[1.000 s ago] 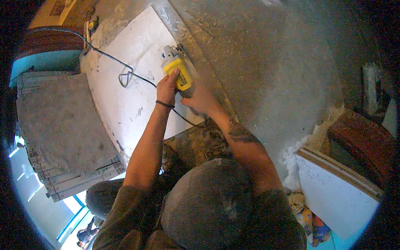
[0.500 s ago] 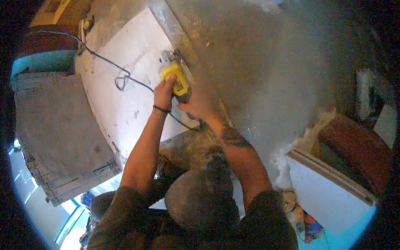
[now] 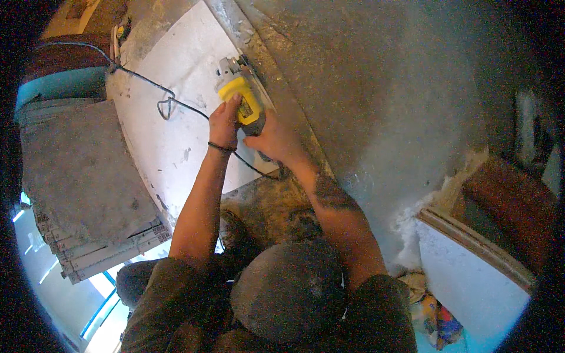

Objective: The person puts on safety glasses and uses an angle grinder to cut a tile on the floor, then picks up the tile pieces to inspect the cut.

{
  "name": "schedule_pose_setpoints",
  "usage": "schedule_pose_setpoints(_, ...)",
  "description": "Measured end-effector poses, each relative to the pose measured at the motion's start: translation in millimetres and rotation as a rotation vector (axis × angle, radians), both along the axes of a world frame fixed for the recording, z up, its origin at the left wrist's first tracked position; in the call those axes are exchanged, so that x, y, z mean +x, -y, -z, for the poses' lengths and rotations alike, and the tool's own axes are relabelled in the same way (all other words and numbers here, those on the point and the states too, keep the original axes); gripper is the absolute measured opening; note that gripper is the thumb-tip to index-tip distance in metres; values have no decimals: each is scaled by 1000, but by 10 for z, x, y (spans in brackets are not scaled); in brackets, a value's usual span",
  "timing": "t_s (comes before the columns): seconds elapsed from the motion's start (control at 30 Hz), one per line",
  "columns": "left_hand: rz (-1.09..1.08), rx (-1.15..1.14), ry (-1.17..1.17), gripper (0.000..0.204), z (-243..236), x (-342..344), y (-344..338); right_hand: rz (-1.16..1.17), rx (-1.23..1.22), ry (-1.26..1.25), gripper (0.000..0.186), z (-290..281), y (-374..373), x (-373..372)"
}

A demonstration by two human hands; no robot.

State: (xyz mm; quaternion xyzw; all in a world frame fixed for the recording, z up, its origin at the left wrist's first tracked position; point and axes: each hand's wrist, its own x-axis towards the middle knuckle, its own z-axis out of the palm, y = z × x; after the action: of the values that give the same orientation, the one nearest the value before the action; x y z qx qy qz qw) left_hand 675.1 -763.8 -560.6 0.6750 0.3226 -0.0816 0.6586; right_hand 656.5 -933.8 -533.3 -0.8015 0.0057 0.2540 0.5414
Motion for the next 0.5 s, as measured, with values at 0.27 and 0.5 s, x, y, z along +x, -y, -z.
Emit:
schedule_pose_setpoints(0.27,29,-47,135,36,119,23,-23,-17,63,-105,84,53,-1,61)
schedule_pose_setpoints(0.5,-68,-182,76,40,3,53,-13,-9,94,-72,79,215,-72,44)
